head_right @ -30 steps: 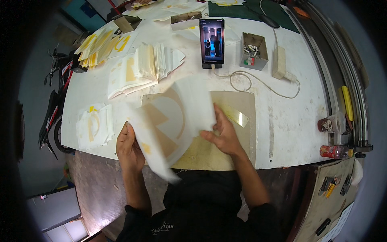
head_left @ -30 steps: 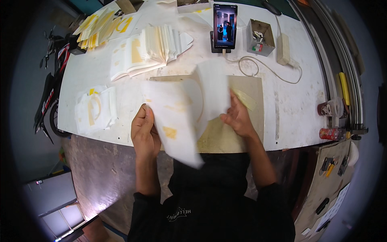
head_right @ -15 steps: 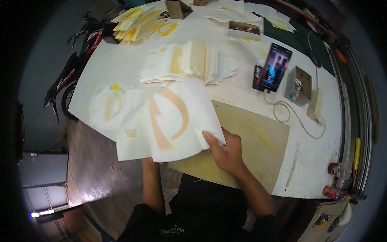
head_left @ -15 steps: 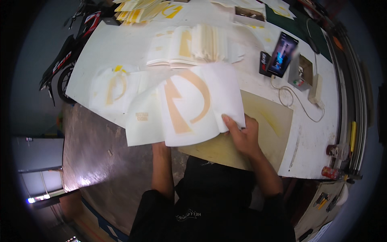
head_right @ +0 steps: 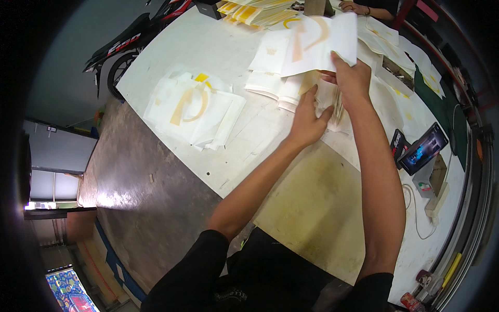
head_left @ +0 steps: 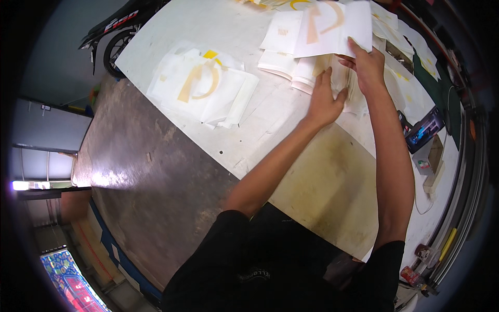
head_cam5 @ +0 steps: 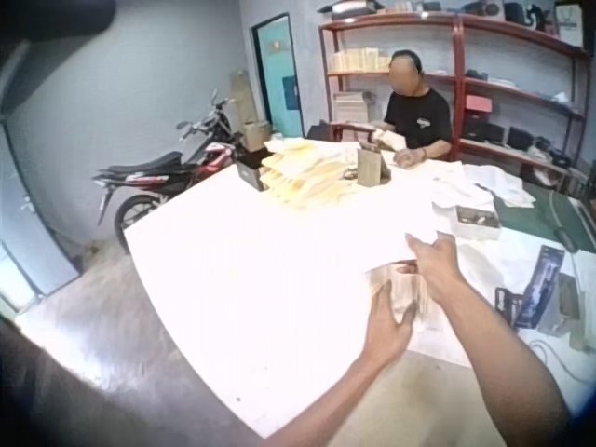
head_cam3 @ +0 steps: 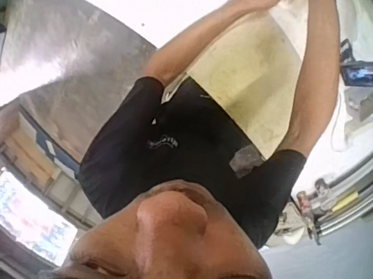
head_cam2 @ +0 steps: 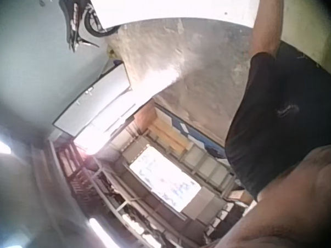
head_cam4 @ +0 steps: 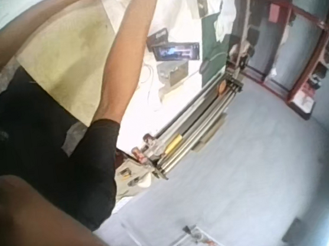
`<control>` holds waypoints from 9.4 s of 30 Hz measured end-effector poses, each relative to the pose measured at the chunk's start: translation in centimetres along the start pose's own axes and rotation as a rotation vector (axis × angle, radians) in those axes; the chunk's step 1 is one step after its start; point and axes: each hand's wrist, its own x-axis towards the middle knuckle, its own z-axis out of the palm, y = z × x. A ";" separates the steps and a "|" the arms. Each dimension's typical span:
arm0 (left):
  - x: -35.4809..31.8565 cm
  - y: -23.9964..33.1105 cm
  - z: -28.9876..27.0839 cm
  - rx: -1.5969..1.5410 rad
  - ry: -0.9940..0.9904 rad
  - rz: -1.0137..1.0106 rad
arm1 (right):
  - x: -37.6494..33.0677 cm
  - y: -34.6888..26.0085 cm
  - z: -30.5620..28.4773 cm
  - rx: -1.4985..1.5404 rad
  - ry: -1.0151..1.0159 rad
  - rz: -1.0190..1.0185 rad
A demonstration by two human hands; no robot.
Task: The person peels the backing off several white sheets with yellow graphics using a yellow plastic scraper and their fingers. They smooth the surface of each sheet, flip it to reveal the yellow design, and place it on a growing stack on the table.
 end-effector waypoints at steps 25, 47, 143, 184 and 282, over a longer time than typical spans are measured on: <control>-4.4 -0.2 -7.4 0.239 -0.067 0.502 | -1.8 4.0 -2.4 -1.585 0.129 -0.289; -7.3 -7.8 -27.8 0.923 0.047 -0.027 | -6.1 12.6 16.7 -0.899 -0.438 -0.222; -30.6 11.1 3.6 0.022 -0.626 0.367 | -35.2 9.7 -28.5 0.001 0.313 0.419; -11.7 4.2 -3.8 0.200 -0.355 -0.132 | -38.2 11.3 -29.5 0.060 0.323 0.192; -19.2 4.7 -9.5 -0.061 -0.421 -0.531 | -38.3 9.8 -29.7 -0.208 0.187 0.335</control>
